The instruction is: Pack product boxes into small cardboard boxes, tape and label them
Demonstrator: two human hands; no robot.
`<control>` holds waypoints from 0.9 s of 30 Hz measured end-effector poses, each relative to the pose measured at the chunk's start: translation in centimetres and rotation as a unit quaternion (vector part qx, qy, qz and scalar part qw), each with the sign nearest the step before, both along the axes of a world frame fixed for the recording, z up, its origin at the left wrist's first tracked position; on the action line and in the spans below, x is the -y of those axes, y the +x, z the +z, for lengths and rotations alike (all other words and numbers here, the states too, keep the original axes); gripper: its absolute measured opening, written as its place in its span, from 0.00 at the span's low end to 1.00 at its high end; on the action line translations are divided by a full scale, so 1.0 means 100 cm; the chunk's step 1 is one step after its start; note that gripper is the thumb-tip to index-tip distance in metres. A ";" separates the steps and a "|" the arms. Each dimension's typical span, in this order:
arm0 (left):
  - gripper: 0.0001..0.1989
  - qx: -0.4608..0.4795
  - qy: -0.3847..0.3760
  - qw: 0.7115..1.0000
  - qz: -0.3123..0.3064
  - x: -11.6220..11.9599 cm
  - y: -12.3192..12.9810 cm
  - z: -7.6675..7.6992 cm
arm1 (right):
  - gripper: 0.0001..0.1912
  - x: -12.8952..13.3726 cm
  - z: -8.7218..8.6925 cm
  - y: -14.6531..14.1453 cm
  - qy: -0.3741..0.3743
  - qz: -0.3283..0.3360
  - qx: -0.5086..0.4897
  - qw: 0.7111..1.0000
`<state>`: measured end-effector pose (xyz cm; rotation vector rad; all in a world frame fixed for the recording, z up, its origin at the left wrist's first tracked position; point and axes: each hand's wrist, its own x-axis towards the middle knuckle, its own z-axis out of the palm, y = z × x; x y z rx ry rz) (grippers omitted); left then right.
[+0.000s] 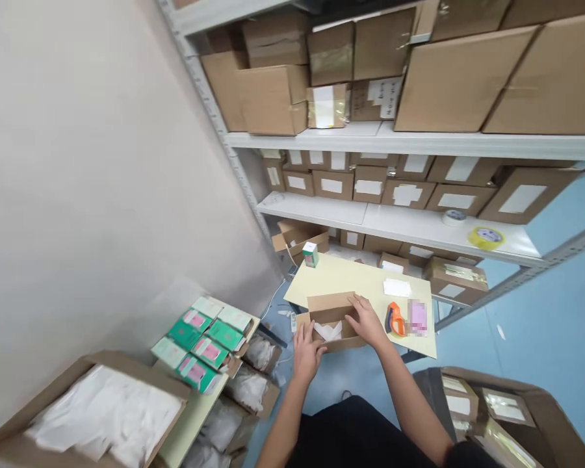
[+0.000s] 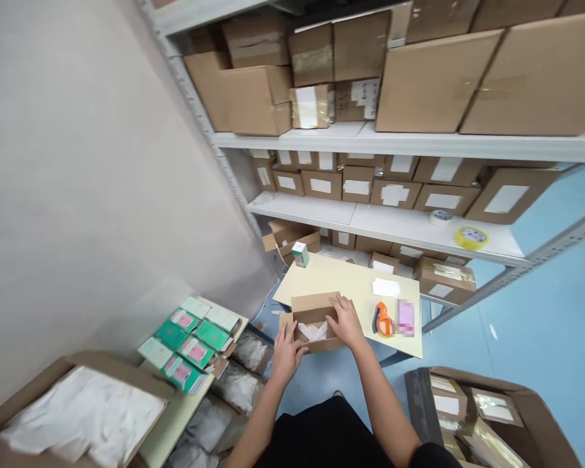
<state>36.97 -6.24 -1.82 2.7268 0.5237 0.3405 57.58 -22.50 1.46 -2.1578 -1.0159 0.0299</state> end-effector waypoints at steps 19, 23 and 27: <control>0.05 -0.044 -0.074 0.978 -0.190 -0.135 0.216 -0.064 | 0.36 -0.061 -0.014 0.084 -0.004 -0.161 -0.069 0.985; 0.10 -0.083 -0.104 0.967 -0.218 -0.167 0.262 -0.084 | 0.37 -0.125 -0.011 0.099 -0.021 -0.140 -0.081 0.987; 0.29 -0.084 -0.159 0.952 -0.248 -0.192 0.278 -0.102 | 0.39 -0.182 -0.022 0.115 -0.007 -0.121 -0.119 0.985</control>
